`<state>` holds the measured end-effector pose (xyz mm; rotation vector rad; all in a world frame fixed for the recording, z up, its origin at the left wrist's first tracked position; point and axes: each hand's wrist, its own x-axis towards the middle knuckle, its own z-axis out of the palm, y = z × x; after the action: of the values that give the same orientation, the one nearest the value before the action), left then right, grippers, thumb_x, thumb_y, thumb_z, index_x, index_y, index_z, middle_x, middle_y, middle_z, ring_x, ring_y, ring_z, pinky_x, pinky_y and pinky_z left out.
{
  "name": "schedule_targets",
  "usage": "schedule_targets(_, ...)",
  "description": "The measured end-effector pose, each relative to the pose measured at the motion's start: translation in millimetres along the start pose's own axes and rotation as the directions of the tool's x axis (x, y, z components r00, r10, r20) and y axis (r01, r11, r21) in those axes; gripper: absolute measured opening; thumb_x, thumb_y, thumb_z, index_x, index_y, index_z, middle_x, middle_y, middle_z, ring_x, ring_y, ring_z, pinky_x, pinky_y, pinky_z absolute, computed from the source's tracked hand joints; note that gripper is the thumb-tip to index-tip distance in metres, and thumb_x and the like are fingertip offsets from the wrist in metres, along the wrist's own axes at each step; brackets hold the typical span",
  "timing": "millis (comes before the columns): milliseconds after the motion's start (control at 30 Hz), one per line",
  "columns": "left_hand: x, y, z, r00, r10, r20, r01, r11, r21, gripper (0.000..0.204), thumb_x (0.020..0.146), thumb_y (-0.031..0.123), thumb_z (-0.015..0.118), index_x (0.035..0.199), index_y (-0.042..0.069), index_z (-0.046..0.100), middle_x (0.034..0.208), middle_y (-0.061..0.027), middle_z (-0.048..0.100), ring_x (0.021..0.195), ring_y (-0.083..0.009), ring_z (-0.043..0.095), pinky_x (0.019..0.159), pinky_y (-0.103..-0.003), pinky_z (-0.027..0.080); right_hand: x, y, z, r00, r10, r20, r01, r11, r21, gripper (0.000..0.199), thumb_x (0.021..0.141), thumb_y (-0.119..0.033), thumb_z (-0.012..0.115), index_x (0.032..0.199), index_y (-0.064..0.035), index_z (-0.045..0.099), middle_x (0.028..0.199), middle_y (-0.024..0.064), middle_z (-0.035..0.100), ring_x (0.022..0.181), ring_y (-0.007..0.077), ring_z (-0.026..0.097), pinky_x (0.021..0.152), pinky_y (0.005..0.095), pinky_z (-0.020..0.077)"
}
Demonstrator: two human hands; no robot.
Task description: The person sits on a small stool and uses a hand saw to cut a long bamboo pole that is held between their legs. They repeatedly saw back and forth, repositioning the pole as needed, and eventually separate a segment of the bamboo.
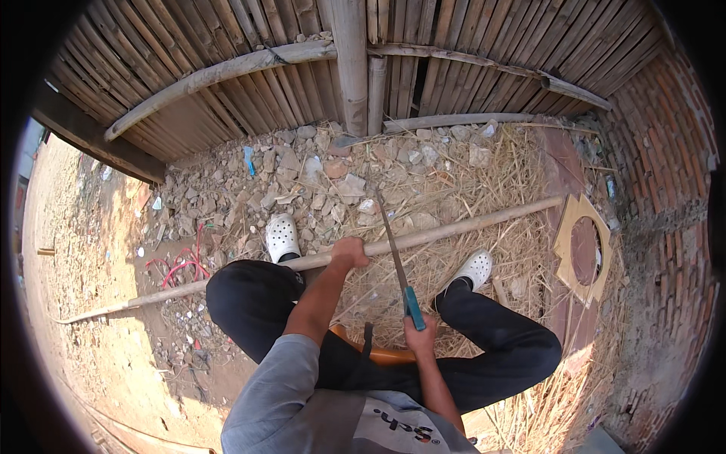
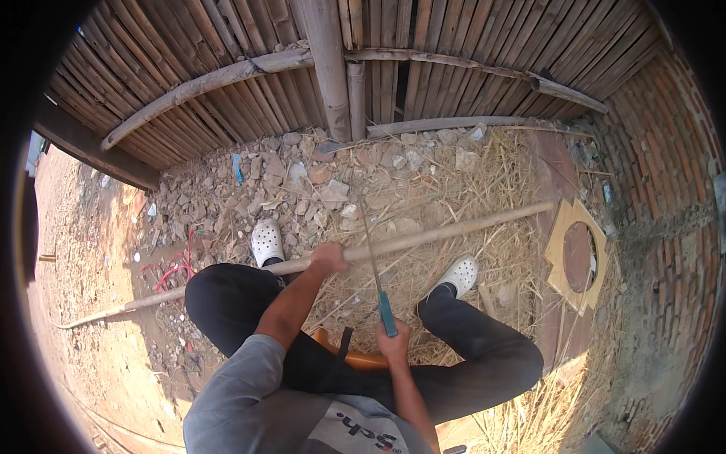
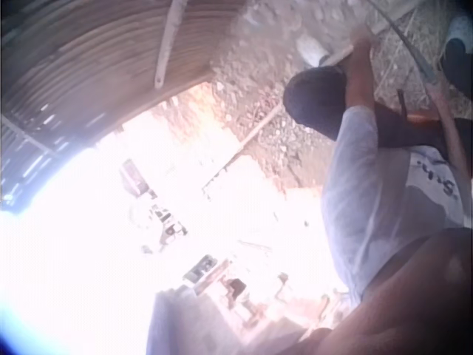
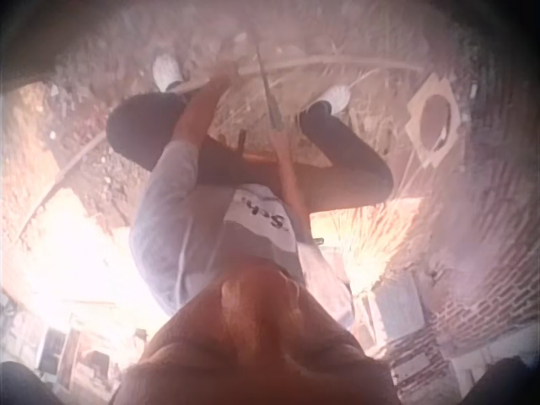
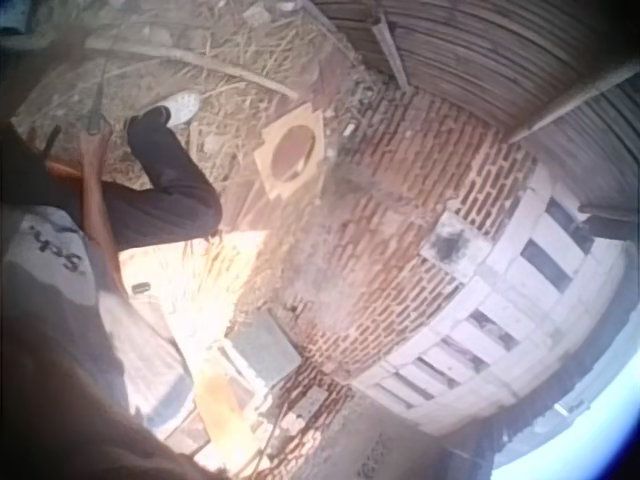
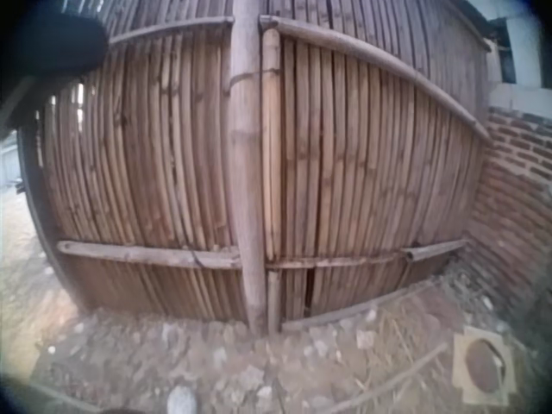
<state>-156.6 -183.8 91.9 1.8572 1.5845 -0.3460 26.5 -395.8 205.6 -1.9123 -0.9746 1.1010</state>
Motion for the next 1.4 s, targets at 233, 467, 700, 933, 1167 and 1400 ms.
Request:
schedule_targets(233,-20.3,12.3,2.7,0.999,-0.014,-0.030,0.013,1.000,-0.025,0.041,0.066,0.029,0.067,0.103,0.011,0.071,0.104,-0.0129,0.070,0.099,-0.0293,0.067,0.085,-0.039,0.054,-58.6,-11.2,-33.4,0.988,-0.147,0.044,0.152,0.979,-0.139,0.019,0.076,-0.010,0.061,0.063,-0.0003,0.052,0.051,0.0064,0.045,0.048,0.0125,0.045,0.049,0.0342,0.0391)
schedule_targets(467,-14.4,39.6,20.2,0.999,0.018,-0.029,-0.019,1.000,-0.023,0.044,0.066,0.031,0.067,0.105,0.012,0.070,0.105,-0.0132,0.069,0.098,-0.0292,0.067,0.085,-0.040,0.054,18.1,0.3,-30.9,0.992,-0.099,0.075,0.107,0.988,-0.109,0.019,0.075,-0.010,0.061,0.063,0.0008,0.052,0.050,0.0103,0.046,0.047,0.0137,0.047,0.049,0.0351,0.0402)
schedule_targets(700,-15.7,54.9,25.2,0.999,0.025,-0.035,-0.024,0.999,0.035,0.042,0.066,0.032,0.067,0.103,0.012,0.071,0.104,-0.0135,0.070,0.098,-0.0288,0.067,0.084,-0.040,0.054,-34.8,14.2,-70.9,0.990,-0.107,0.091,0.123,0.974,-0.191,0.018,0.075,-0.013,0.064,0.067,0.0012,0.057,0.053,0.0137,0.049,0.049,0.0204,0.053,0.053,0.0366,0.0440)
schedule_targets(933,-48.2,21.6,-16.0,1.000,-0.020,0.009,0.020,1.000,-0.003,0.041,0.068,0.033,0.067,0.102,0.011,0.072,0.102,-0.0144,0.070,0.096,-0.0299,0.068,0.085,-0.040,0.054,20.5,-43.8,-5.9,0.982,-0.130,0.134,0.143,0.985,-0.094,0.020,0.077,-0.012,0.063,0.064,0.0001,0.055,0.051,0.0053,0.050,0.048,0.0117,0.048,0.049,0.0330,0.0412)
schedule_targets(1167,-42.9,-16.3,-15.0,0.999,0.017,-0.035,-0.018,0.999,-0.044,0.038,0.071,0.035,0.067,0.101,0.012,0.071,0.100,-0.0134,0.070,0.095,-0.0291,0.068,0.083,-0.039,0.054,10.0,-38.5,27.5,0.986,-0.044,0.162,0.068,0.987,-0.142,0.018,0.077,-0.013,0.064,0.069,0.0020,0.059,0.056,0.0122,0.055,0.051,0.0184,0.055,0.054,0.0357,0.0447)
schedule_targets(1400,-77.1,-80.9,14.6,0.998,0.012,-0.059,-0.012,1.000,-0.002,0.036,0.071,0.032,0.070,0.103,0.014,0.070,0.102,-0.0104,0.070,0.096,-0.0263,0.068,0.083,-0.038,0.054,-44.1,-15.3,85.0,0.982,-0.147,0.117,0.154,0.986,-0.056,0.017,0.078,-0.009,0.062,0.066,0.0005,0.056,0.054,0.0036,0.050,0.051,0.0118,0.049,0.051,0.0318,0.0410)
